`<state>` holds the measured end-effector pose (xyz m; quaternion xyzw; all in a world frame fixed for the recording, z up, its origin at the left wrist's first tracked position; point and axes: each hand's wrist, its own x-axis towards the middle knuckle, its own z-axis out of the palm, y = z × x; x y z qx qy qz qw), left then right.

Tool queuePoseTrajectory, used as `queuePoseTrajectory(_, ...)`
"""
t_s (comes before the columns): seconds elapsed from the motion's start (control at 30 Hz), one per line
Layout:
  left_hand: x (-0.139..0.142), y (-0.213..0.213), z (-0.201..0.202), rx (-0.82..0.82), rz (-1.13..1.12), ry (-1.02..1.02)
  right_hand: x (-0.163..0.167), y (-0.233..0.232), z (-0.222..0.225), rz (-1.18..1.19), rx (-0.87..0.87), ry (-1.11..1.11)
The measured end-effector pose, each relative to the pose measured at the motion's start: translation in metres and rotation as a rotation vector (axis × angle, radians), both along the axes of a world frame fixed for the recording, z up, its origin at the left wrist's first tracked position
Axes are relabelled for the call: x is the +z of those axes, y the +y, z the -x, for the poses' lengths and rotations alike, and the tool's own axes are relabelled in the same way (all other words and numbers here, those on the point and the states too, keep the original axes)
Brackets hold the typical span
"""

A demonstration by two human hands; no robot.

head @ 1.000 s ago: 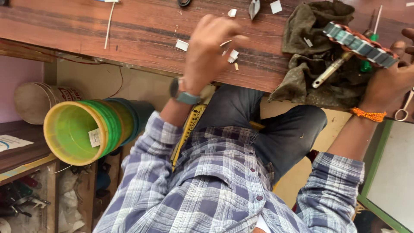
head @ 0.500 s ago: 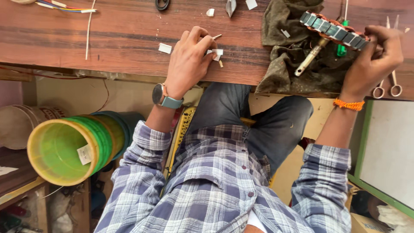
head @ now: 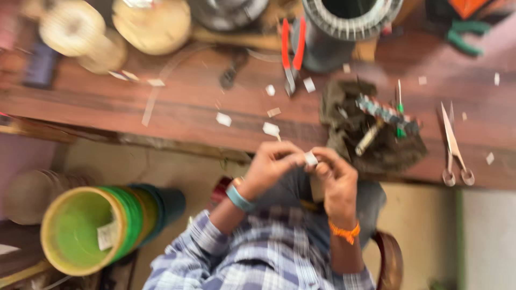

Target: The person sits at a workbench repairing an electric motor armature. They cut small white insulation paper pieces with scissors, fold them by hand, and insert them one at a time into the slots between the armature's copper windings, occasionally using a screwdriver to help seat the paper.

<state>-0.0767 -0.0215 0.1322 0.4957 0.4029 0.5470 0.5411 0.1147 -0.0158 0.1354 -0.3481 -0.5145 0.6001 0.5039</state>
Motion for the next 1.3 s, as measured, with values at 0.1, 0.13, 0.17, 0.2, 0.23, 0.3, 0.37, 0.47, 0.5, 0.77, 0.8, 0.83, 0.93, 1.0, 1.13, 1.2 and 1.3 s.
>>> queuePoseTrajectory(0.1, -0.003, -0.005, -0.008, 0.017, 0.071, -0.057, -0.004, 0.001, 0.022, 0.058, -0.059, 0.114)
queuePoseTrajectory(0.13, -0.006, -0.006, -0.009, 0.028, 0.067, -0.05, -0.006, 0.0, 0.025, 0.054, -0.093, 0.115)
queuePoseTrajectory(0.17, -0.009, -0.009, -0.01, 0.034, 0.069, -0.049, -0.009, -0.003, 0.025, 0.038, -0.144, 0.053)
queuePoseTrajectory(0.2, -0.013, -0.011, -0.012, 0.036, 0.075, -0.053, -0.012, -0.005, 0.025, 0.026, -0.199, -0.015)
queuePoseTrajectory(0.23, -0.018, -0.011, -0.014, 0.035, 0.089, -0.054, -0.016, -0.008, 0.023, 0.015, -0.259, -0.087)
queuePoseTrajectory(0.3, -0.024, -0.013, -0.023, 0.031, 0.119, -0.07, -0.025, -0.011, 0.015, -0.03, -0.309, -0.095)
queuePoseTrajectory(0.37, -0.023, -0.017, -0.033, 0.082, 0.133, -0.006, -0.034, -0.015, 0.005, -0.084, -0.342, -0.068)
queuePoseTrajectory(0.47, -0.009, -0.018, -0.042, 0.09, 0.094, 0.111, -0.046, -0.019, -0.012, -0.171, -0.357, 0.019)
queuePoseTrajectory(0.5, -0.002, -0.02, -0.042, 0.081, 0.072, 0.154, -0.05, -0.02, -0.015, -0.192, -0.355, 0.042)
queuePoseTrajectory(0.77, 0.055, -0.017, -0.051, -0.173, 0.077, 0.178, -0.059, -0.029, -0.018, -0.162, -0.393, 0.065)
queuePoseTrajectory(0.8, 0.056, -0.017, -0.054, -0.177, 0.141, 0.132, -0.056, -0.029, -0.02, -0.127, -0.377, 0.014)
queuePoseTrajectory(0.83, 0.055, -0.017, -0.055, -0.138, 0.024, 0.226, -0.053, -0.028, -0.023, -0.03, -0.297, 0.035)
queuePoseTrajectory(0.93, 0.042, -0.024, -0.05, -0.195, -0.091, 0.256, -0.039, -0.024, -0.041, -0.191, -0.193, -0.167)
queuePoseTrajectory(1.0, 0.03, -0.031, -0.051, -0.214, 0.0, 0.101, -0.028, -0.024, -0.062, -0.23, -0.24, -0.161)
queuePoseTrajectory(1.13, 0.015, -0.043, -0.043, -0.218, 0.019, -0.003, -0.002, -0.02, -0.152, -0.324, -0.724, -0.672)
queuePoseTrajectory(1.2, 0.013, -0.042, -0.04, -0.252, -0.042, 0.028, 0.004, -0.005, -0.196, -0.277, -0.852, -0.76)
queuePoseTrajectory(1.3, 0.017, -0.041, -0.04, -0.217, -0.192, 0.246, 0.004, 0.016, -0.229, -0.284, -0.834, -0.951)
